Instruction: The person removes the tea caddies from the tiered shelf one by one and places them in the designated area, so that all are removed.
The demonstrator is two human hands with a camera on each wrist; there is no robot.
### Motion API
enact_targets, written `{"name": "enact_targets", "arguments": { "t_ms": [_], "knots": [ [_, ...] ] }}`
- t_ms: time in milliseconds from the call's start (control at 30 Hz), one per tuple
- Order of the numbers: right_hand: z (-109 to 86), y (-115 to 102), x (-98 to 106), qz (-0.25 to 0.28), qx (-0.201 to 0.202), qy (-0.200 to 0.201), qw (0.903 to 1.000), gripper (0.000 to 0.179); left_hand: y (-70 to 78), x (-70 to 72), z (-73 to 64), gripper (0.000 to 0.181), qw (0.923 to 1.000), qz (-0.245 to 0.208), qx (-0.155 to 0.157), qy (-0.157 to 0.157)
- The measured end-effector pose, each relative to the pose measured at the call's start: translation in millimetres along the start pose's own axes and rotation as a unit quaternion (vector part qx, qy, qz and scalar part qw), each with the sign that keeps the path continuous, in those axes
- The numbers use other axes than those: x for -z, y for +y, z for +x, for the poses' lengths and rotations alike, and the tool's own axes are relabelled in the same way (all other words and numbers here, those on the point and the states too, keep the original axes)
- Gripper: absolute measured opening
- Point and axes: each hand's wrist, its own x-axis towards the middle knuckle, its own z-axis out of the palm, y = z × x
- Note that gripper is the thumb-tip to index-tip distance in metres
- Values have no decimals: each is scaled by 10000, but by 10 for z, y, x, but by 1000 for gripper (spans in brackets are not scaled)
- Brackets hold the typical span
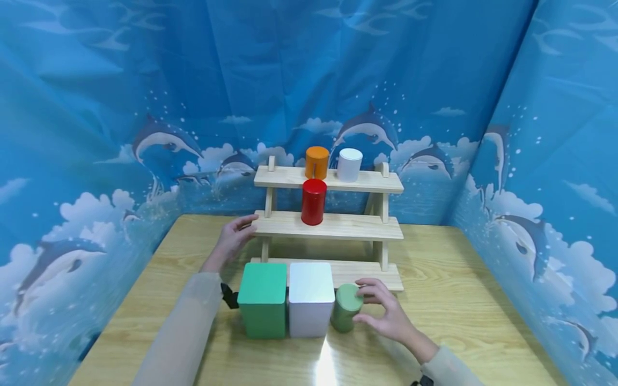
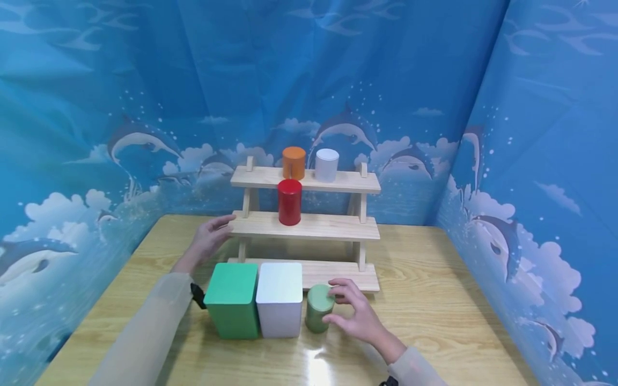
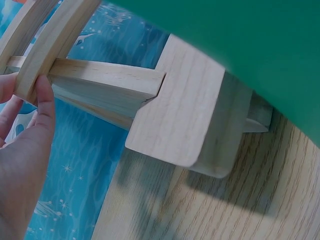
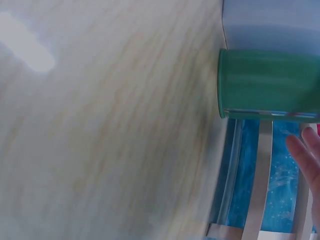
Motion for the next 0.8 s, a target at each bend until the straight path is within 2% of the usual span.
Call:
{"name": "enact_targets", "arguments": {
  "t_ms": [200,400,800],
  "knots": [
    [16,37,78,142,101,105,9998,54,7,3,5,44,9999,-111,-50,-43],
    [74,51,161,90,226,345,9991,56,7,2,4,46,9999,46,-84,-102],
    [222,38,216,-524,231,588,9966,41,-25,18,2,48,9997,-123,-151,-122]
  ]
}}
